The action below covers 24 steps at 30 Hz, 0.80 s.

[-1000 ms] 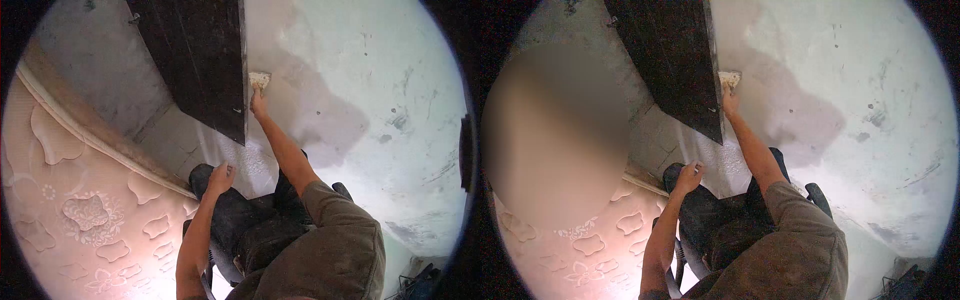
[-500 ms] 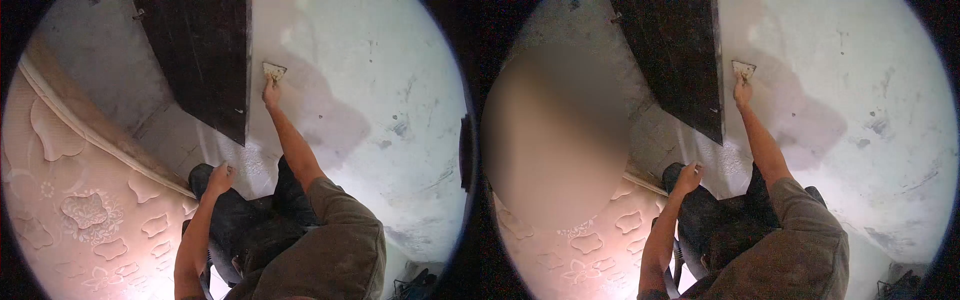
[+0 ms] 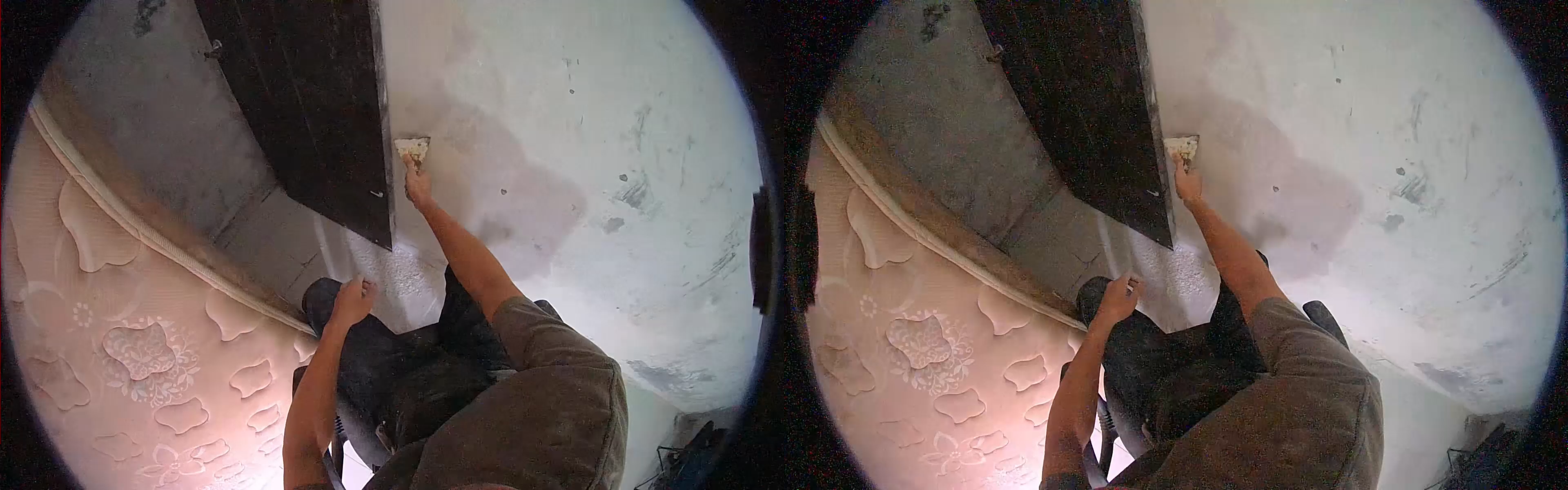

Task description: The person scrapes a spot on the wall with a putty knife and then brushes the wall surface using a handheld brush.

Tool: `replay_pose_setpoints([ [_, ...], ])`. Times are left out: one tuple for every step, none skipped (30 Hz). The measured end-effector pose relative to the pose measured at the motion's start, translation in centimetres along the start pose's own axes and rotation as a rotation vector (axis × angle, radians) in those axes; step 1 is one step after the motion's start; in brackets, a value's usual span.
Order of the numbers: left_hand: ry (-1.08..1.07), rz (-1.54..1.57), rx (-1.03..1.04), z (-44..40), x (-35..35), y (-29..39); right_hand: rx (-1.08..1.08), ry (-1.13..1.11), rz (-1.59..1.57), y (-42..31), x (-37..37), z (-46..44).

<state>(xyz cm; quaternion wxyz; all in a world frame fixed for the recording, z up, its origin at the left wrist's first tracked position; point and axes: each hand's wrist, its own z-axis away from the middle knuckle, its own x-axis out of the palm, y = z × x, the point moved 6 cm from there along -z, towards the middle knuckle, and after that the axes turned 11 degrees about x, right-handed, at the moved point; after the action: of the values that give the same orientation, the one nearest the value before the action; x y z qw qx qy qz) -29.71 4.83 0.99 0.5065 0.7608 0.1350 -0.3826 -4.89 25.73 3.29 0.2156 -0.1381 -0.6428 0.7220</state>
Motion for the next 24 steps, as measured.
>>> replay_pose_setpoints([
  [0.002, -0.002, 0.014, 0.1, 0.0, 0.1, 0.021, -0.015, -0.019, -0.3, 0.0, 0.3],
  [0.001, -0.002, 0.025, 0.2, -0.2, 0.4, 0.045, -0.028, -0.036, -0.4, 0.0, 0.6],
  [-0.001, -0.002, 0.023, 0.1, 0.0, 0.0, 0.049, -0.028, -0.036, 0.5, 0.4, -0.5],
  [-0.006, 0.001, 0.013, 0.1, 0.1, -0.4, -0.029, -0.006, -0.060, 0.7, 0.7, -1.6],
  [-0.011, 0.005, 0.004, 0.0, 0.4, -0.8, -0.107, 0.017, -0.083, 1.0, 0.8, -2.2],
  [-0.016, 0.008, 0.000, 0.1, 0.2, -0.3, -0.102, 0.019, -0.080, 0.2, 0.6, -1.0],
  [-0.011, 0.018, -0.012, 0.1, -0.1, 0.2, -0.041, -0.023, -0.085, -0.4, 0.6, 0.0],
  [-0.006, 0.028, -0.024, 0.2, -0.3, 0.7, 0.020, -0.066, -0.090, -0.7, 0.5, 0.8],
  [-0.010, 0.031, -0.026, 0.2, -0.3, 0.9, 0.024, -0.063, -0.088, 0.8, 0.8, -0.8],
  [-0.013, 0.033, -0.024, 0.2, -0.4, 1.0, 0.003, -0.025, -0.041, 1.8, 1.1, -2.4],
  [-0.014, 0.035, -0.022, 0.2, -0.4, 1.1, -0.019, 0.012, 0.005, 3.0, 1.4, -4.1],
  [-0.016, 0.036, -0.024, 0.3, -0.2, 0.5, -0.016, 0.012, 0.006, 3.5, 1.7, -4.8],
  [-0.013, 0.027, -0.011, 0.3, 0.0, 0.0, -0.038, -0.008, -0.086, 3.9, 2.1, -5.3],
  [-0.008, 0.016, 0.001, 0.3, 0.1, -0.4, -0.060, -0.031, -0.180, 4.0, 2.7, -5.6],
  [-0.006, 0.016, -0.001, 0.3, 0.1, -0.5, -0.059, -0.033, -0.179, 3.5, 3.5, -5.1],
  [-0.003, -0.012, -0.022, 0.4, 0.0, -0.7, -0.257, 0.078, -0.282, 1.9, 3.9, -4.2],
  [0.000, -0.040, -0.043, 0.4, 0.0, -0.8, -0.455, 0.191, -0.383, 0.2, 3.4, -2.8],
  [0.000, -0.041, -0.043, 0.5, -0.1, -1.0, -0.455, 0.191, -0.383, -1.4, 2.9, -1.1],
  [0.022, -0.001, -0.002, 0.5, -0.2, -0.9, -0.136, 0.039, -0.389, -2.0, 3.0, 0.7],
  [0.043, 0.040, 0.039, 0.5, -0.3, -0.8, 0.183, -0.112, -0.386, -1.4, 3.7, 1.8],
  [0.044, 0.040, 0.037, 0.6, -0.4, -0.5, 0.184, -0.113, -0.385, -0.4, 4.4, 0.3],
  [0.027, 0.026, 0.008, 0.7, -0.7, -0.1, 0.159, 0.002, -0.301, 1.9, 4.9, -2.8],
  [0.011, 0.010, -0.022, 0.9, -1.1, 0.2, 0.132, 0.115, -0.218, 1.8, 5.0, -3.3],
  [0.016, 0.004, -0.022, 0.9, -1.6, 0.7, 0.130, 0.110, -0.222, 2.0, 5.4, -3.6],
])
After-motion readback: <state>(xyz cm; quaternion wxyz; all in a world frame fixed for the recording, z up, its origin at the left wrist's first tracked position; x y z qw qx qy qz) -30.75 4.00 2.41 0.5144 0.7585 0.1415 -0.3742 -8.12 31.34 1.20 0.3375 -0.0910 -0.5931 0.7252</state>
